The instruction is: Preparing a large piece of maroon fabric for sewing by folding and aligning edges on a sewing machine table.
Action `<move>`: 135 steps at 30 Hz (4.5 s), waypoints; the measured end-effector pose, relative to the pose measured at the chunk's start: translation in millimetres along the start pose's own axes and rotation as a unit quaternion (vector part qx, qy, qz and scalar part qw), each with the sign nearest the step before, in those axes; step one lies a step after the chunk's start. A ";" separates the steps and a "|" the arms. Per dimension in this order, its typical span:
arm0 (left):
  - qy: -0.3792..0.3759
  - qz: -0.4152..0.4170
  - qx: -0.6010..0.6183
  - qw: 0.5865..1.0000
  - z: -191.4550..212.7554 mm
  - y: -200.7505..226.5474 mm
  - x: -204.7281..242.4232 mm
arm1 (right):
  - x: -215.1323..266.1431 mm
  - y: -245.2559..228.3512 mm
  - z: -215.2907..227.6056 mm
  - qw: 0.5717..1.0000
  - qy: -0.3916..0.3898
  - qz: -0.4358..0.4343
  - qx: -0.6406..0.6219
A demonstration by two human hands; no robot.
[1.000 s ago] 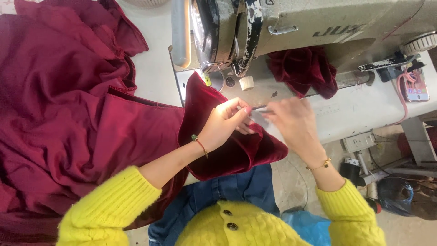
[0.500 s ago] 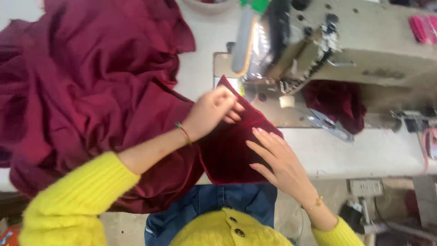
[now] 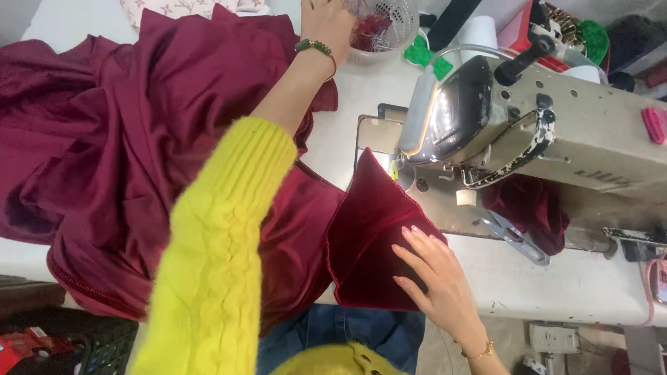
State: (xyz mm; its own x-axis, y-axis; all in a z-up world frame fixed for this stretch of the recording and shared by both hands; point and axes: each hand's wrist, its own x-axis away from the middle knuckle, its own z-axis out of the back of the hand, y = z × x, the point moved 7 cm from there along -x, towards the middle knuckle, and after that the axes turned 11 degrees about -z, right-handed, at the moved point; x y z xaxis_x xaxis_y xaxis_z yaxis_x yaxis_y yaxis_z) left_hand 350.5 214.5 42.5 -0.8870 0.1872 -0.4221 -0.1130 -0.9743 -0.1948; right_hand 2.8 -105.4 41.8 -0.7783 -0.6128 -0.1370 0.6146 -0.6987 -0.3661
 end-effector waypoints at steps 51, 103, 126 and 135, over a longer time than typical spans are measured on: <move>0.023 0.073 0.633 0.771 317.5 -20.5 265.2 | -135.8 -65.6 -74.4 0.994 -0.063 -0.028 0.080; -0.116 0.105 0.635 0.756 263.1 -21.1 276.3 | -223.5 -49.1 -22.8 0.990 0.063 0.031 -0.124; 0.236 -0.096 -0.188 0.948 174.0 -29.4 181.3 | -67.0 -30.4 37.7 0.997 0.075 -0.005 0.015; 0.059 -0.218 0.085 0.970 49.9 42.4 175.9 | 31.4 162.6 54.8 0.939 0.137 -0.244 0.201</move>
State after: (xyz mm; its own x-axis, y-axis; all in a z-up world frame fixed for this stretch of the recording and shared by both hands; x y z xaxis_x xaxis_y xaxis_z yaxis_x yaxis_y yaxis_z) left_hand 167.3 199.9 4.2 -0.6818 0.5895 -0.4333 -0.5470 -0.8040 -0.2331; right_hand 85.3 -258.6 28.4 -0.9494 -0.1045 -0.2963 0.1328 -0.9882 -0.0769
